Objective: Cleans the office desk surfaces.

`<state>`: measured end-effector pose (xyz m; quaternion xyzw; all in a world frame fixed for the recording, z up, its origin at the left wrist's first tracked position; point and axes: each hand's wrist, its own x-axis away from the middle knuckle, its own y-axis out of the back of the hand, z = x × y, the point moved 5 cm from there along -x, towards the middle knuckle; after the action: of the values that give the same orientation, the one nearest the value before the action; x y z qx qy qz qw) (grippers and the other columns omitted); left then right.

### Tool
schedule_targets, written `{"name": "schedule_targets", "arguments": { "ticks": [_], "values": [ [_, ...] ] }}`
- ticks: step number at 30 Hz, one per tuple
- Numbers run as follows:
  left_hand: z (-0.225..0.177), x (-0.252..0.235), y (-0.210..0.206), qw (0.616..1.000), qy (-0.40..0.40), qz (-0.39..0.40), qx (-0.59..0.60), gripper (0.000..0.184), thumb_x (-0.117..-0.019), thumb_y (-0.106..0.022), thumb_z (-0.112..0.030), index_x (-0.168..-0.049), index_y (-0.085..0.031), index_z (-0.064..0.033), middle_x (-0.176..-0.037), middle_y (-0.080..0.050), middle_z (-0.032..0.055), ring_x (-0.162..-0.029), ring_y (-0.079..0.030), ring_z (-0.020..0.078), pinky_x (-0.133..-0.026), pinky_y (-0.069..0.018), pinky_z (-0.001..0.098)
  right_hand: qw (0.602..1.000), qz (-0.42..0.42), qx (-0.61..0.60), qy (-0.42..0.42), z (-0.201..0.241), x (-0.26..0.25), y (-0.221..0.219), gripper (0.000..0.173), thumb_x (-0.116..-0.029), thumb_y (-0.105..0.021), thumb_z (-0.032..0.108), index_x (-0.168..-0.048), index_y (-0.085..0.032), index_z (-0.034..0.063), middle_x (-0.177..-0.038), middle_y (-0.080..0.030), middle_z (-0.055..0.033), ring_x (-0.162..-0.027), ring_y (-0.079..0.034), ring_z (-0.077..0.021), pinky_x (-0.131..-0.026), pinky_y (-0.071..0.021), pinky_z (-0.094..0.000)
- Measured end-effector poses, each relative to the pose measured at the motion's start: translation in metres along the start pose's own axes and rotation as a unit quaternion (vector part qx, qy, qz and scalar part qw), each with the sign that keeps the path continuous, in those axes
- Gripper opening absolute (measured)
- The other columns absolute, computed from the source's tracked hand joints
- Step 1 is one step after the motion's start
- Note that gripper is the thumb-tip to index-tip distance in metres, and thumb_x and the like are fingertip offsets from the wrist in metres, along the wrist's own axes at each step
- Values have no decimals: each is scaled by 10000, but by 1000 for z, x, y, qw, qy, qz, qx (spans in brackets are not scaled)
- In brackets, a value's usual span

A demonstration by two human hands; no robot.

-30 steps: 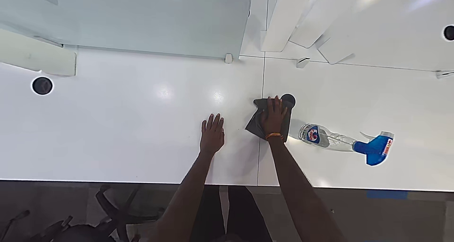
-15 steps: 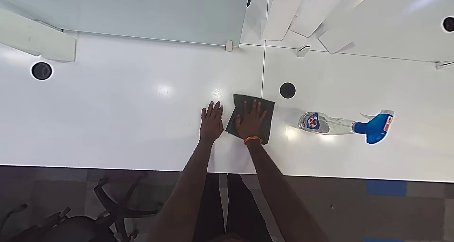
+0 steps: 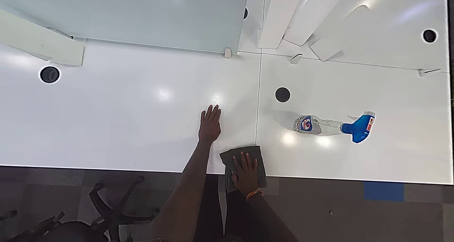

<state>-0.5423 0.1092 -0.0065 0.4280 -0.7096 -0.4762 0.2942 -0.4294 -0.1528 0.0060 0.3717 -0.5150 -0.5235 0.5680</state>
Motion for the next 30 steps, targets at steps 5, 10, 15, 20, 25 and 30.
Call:
{"name": "schedule_targets", "arguments": {
  "ticks": [5,10,15,20,25,30],
  "values": [
    [-1,0,3,1000,1,1,5,567,-958,-402,-71,-1514,-497,-137,-1627,-411,-6,-1548,-282,272,-1220,-214,587,998,-13,-7,-54,-9,-9,3,620,-918,-473,533,-1511,-515,359,-1628,-406,-93,-1510,-349,-368,-1153,-168,-751],
    [-3,-2,6,1000,10,7,-4,593,-951,-413,-56,-1535,-466,-138,-1628,-409,-10,-1547,-287,270,-1213,-233,591,997,0,7,-83,-16,-83,21,662,-930,-445,568,-1554,-452,348,-1665,-331,-114,-1541,-261,-409,-1147,-131,-781],
    [-2,0,4,1000,5,3,6,595,-939,-424,-49,-1525,-481,-134,-1617,-428,1,-1542,-297,271,-1211,-233,589,994,-17,5,-112,-37,-198,51,624,-976,-419,461,-1587,-386,343,-1698,-251,-102,-1576,-156,-383,-1180,-93,-755],
    [0,0,4,1000,-2,-4,6,577,-947,-419,-39,-1510,-490,-143,-1631,-403,-14,-1555,-264,253,-1214,-221,569,990,-76,-55,-107,-57,-279,66,602,-974,-494,269,-1572,-420,258,-1720,-175,-77,-1597,-47,-338,-1175,-38,-768],
    [0,2,1,1000,-6,-6,12,567,-963,-403,-35,-1517,-472,-133,-1646,-374,-13,-1563,-238,243,-1229,-199,559,982,-109,-101,-115,-51,-272,62,537,-955,-532,143,-1491,-524,173,-1701,-239,-82,-1592,-97,-336,-1211,-69,-714],
    [2,1,1,1000,-13,-12,26,515,-971,-436,-74,-1480,-507,-108,-1632,-399,10,-1554,-262,259,-1222,-207,576,981,-56,-136,-129,17,-179,31,537,-943,-556,161,-1478,-548,111,-1666,-324,-121,-1577,-172,-357,-1233,-99,-685]
  ]
}}
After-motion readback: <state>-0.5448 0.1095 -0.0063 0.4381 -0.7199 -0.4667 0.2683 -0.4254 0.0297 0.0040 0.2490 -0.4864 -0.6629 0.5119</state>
